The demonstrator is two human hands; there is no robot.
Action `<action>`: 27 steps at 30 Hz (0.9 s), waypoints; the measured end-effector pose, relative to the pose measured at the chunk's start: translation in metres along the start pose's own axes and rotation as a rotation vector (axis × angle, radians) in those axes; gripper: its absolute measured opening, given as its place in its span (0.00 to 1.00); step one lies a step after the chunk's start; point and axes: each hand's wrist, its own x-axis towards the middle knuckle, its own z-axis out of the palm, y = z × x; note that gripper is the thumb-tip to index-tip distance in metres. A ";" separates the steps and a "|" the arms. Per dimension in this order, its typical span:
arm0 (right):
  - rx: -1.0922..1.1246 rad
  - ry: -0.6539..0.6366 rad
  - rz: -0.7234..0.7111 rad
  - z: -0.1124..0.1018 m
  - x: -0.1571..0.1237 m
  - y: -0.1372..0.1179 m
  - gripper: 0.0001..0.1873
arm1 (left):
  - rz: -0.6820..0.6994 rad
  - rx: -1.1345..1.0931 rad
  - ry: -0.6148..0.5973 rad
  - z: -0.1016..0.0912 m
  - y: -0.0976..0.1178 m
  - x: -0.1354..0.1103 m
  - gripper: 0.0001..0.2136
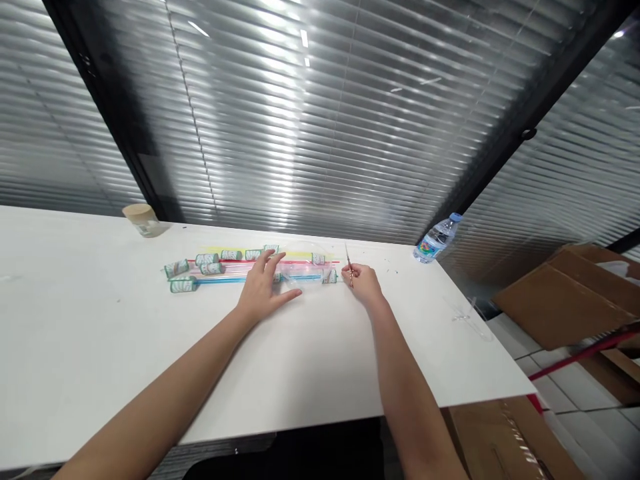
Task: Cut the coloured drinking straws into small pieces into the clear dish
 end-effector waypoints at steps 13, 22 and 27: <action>-0.161 -0.141 -0.022 -0.002 -0.003 -0.005 0.10 | 0.041 -0.139 0.091 -0.001 -0.004 0.001 0.21; -0.204 -0.147 -0.057 -0.002 -0.005 -0.005 0.09 | 0.267 -0.253 -0.225 -0.023 -0.013 0.001 0.26; -0.225 -0.128 -0.069 0.000 -0.004 -0.003 0.06 | 0.287 -0.275 -0.291 -0.020 -0.018 0.000 0.37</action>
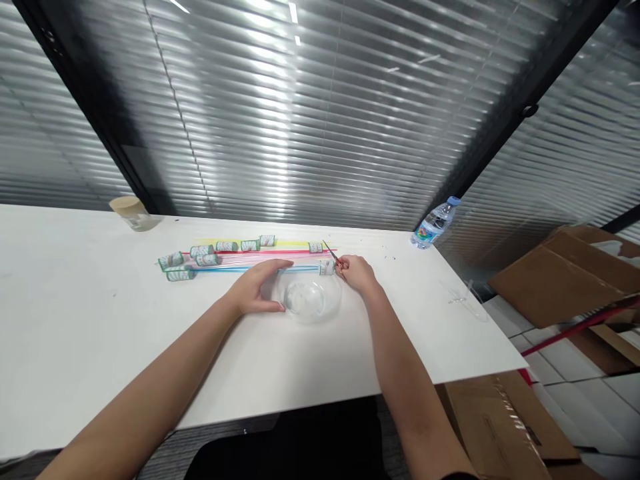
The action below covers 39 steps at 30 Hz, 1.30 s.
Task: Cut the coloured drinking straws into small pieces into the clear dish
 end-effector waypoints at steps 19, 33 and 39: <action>0.267 -0.007 0.005 0.004 0.002 0.007 0.19 | 0.078 0.422 -0.067 -0.020 -0.021 0.001 0.34; 0.564 -0.003 0.023 -0.003 0.004 0.027 0.14 | 0.048 0.403 -0.061 -0.007 -0.038 0.002 0.12; 0.680 0.250 0.172 -0.026 0.004 0.072 0.16 | 0.047 0.379 -0.054 -0.006 -0.041 0.003 0.12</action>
